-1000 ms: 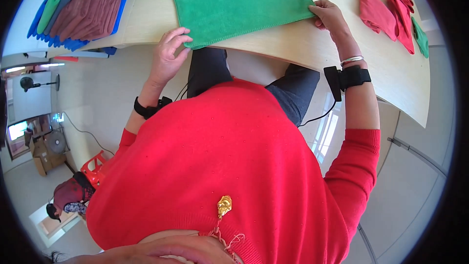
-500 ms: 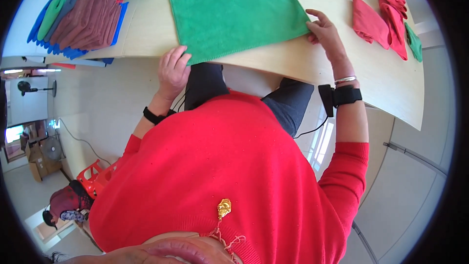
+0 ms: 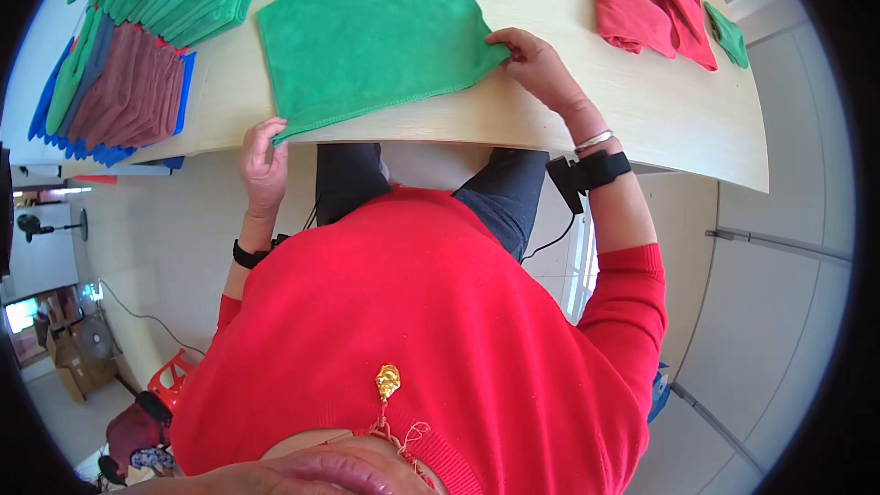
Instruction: The person folds green and red towels by hand, spreading each flat on the table and folding them into smaller rectangles before placing them onto stacks.
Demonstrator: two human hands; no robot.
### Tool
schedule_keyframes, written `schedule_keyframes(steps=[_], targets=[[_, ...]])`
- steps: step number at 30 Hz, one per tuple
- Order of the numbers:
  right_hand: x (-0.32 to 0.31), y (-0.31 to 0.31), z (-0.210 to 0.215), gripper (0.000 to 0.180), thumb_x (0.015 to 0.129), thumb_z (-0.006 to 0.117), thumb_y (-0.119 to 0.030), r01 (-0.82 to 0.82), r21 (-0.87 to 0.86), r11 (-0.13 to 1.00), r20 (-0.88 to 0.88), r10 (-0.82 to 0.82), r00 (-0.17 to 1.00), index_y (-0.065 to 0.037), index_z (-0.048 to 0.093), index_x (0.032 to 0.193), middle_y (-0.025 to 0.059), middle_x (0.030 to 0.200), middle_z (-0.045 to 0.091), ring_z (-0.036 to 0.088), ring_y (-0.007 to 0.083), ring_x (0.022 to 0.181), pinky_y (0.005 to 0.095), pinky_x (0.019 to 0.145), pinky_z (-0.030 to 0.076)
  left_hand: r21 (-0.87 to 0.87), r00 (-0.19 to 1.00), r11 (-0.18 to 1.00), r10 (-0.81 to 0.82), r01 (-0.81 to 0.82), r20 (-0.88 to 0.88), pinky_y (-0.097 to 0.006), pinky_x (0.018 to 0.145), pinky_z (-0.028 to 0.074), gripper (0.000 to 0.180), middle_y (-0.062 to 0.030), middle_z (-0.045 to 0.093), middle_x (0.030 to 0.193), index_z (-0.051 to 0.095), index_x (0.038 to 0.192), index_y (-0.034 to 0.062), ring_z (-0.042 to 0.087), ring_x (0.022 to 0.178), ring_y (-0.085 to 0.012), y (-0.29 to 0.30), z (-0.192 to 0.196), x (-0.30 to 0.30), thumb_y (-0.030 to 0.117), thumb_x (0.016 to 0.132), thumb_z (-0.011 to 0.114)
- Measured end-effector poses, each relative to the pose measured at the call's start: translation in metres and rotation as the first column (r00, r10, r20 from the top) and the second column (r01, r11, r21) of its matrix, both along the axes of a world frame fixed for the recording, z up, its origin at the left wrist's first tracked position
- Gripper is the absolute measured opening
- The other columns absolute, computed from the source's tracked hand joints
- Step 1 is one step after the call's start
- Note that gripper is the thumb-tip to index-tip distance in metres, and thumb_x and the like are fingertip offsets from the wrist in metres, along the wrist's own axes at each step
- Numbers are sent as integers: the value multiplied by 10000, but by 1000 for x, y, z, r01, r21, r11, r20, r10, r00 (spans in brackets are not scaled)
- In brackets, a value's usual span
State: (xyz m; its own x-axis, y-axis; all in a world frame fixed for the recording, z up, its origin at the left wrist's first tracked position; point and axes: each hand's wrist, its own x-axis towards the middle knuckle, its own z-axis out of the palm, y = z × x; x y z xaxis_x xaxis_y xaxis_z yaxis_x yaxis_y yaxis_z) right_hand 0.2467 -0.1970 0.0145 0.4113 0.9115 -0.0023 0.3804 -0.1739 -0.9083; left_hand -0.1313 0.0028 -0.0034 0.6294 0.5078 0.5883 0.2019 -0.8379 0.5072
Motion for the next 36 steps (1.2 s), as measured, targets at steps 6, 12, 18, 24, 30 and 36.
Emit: schedule_keyframes(steps=[6, 12, 18, 24, 30, 36], targets=[[-3, 14, 3, 217, 842, 580, 20, 99, -38, 994, 270, -85, 959, -71, 635, 1030, 23, 1081, 610, 547, 134, 1023, 274, 927, 429, -37, 999, 999, 11, -9, 38, -357, 869, 475, 232, -126, 635, 1000, 576, 943, 22, 613, 973, -291, 1, 12, 1, -109, 751, 577], [-18, 9, 32, 146, 870, 608, -25, -82, 221, 972, 336, 3, 942, -63, 609, 1010, 46, 1123, 623, 524, 195, 1161, 329, 1020, 390, -268, 991, 954, -129, 132, 27, -359, 922, 452, 172, -112, 644, 1031, 545, 923, 18, 604, 1044, -248, 8, 34, -18, -80, 786, 576], [-30, -24, 49, 124, 886, 605, -47, -165, 10, 986, 120, 163, 979, -36, 584, 1008, 32, 999, 624, 539, 152, 1065, 305, 971, 410, -582, 952, 797, -281, 163, -119, -326, 908, 451, 129, -83, 648, 1007, 553, 951, 15, 603, 1013, -187, 13, 47, -51, -7, 829, 588], [-10, 6, 62, 118, 906, 588, -97, -168, -53, 984, 67, 172, 983, -17, 580, 992, -5, 848, 564, 503, 79, 857, 253, 813, 435, -760, 984, 644, -175, 88, -34, -251, 792, 464, 161, -25, 628, 920, 593, 1023, 36, 568, 868, -86, 43, 60, -33, 61, 864, 599], [22, 108, 23, 176, 903, 577, -187, 106, -23, 994, -36, -107, 994, -31, 618, 974, -20, 774, 562, 504, 65, 710, 230, 636, 428, -870, 985, 491, 125, 44, 121, -231, 743, 464, 178, -17, 635, 915, 615, 1027, 26, 590, 826, -83, 118, 22, 25, 128, 882, 628], [19, 120, 7, 197, 872, 627, -213, 231, -186, 955, 22, -231, 973, -28, 641, 936, -4, 730, 572, 513, 72, 651, 247, 583, 427, -868, 977, 489, 213, -89, 20, -215, 602, 420, 143, 19, 588, 808, 606, 948, 53, 536, 687, -62, 115, 15, 43, 171, 880, 649]])
